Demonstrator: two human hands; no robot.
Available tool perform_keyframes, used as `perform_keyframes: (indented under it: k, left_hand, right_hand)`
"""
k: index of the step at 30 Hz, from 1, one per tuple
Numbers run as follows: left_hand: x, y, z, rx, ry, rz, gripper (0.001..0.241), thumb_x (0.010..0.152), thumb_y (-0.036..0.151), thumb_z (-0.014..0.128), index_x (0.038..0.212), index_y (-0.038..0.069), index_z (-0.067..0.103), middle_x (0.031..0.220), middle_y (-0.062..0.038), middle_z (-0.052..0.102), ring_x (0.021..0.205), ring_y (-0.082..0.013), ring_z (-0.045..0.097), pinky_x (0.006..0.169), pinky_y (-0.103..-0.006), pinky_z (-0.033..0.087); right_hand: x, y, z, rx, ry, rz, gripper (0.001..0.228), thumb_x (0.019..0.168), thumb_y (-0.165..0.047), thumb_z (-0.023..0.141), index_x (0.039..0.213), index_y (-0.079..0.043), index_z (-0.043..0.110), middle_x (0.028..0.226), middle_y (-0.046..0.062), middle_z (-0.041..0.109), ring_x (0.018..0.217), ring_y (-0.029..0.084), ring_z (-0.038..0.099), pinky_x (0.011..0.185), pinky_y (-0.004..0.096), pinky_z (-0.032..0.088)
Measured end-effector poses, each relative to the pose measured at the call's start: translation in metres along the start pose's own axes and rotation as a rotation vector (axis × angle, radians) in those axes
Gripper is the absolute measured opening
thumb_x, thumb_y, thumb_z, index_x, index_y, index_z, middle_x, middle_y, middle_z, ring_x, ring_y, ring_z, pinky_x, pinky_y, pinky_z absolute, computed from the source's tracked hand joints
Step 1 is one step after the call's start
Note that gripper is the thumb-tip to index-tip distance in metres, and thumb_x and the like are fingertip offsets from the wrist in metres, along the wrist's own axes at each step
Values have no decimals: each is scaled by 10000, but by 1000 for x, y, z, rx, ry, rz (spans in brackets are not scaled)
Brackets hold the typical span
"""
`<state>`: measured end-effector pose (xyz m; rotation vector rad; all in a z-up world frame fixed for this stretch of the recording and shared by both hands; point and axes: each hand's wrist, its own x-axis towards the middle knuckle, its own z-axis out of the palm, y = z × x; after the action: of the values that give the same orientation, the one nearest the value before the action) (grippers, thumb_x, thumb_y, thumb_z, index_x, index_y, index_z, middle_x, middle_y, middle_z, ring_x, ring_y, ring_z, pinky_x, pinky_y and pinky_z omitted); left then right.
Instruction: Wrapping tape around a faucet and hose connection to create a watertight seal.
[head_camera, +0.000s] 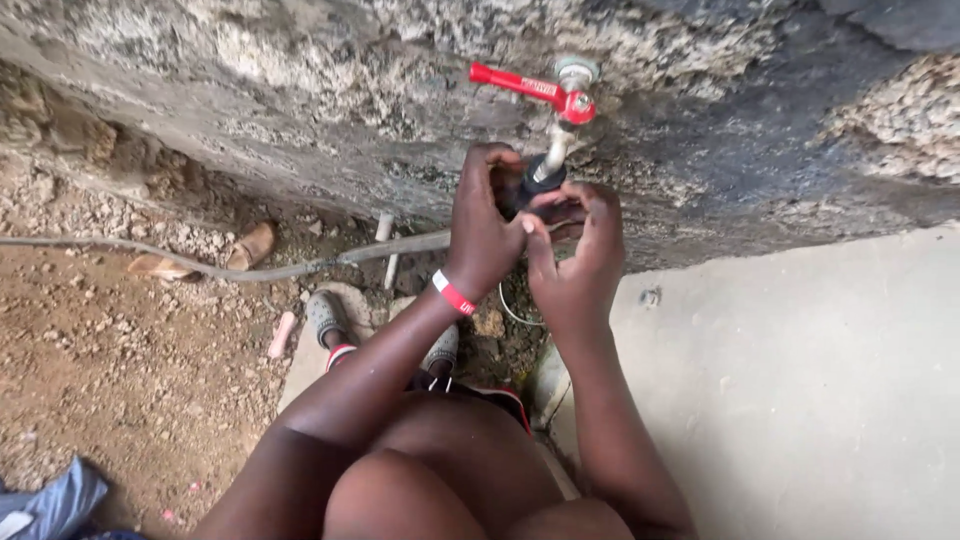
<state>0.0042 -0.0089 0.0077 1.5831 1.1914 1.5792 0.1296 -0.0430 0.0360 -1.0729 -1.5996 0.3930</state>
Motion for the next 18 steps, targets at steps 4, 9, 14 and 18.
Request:
perform_keyframes:
  k: [4,9,14,18]
  left_hand:
    - [2,-3,3,6,-40,8,382,826,116,856,1074,-29,604,931,-185,594,892,-404,662,783,-464,566]
    - [8,8,-3,-49,-85,16,319,837,151,864,1049,15,670,910,-125,624,883,-265,667,798,-393,558]
    - [8,2,-15,-115,-162,-24,288,902,127,819,1123,9,676,975,-131,635,960,-251,673,871,-385,566]
    - [9,0,-23,-195,-244,-52,250,995,150,727,1204,30,663,1037,-107,608,1060,-254,660,923,-416,566]
  right_hand:
    - [1,1,-5,-162,9,-83,260,1007,-159,684,1170,5,566,1082,153,624,961,367,699,765,421,616]
    - [7,-5,-18,182,-81,302,273,1020,34,568,1281,32,484,1001,195,661,839,242,681,709,339,634]
    - [23,4,-35,-38,-310,324,178,1047,-10,505,1194,35,595,983,253,643,885,394,686,730,462,589]
    - [30,28,-26,-142,-373,165,219,1083,-86,440,989,-9,622,866,228,623,801,456,638,706,531,480]
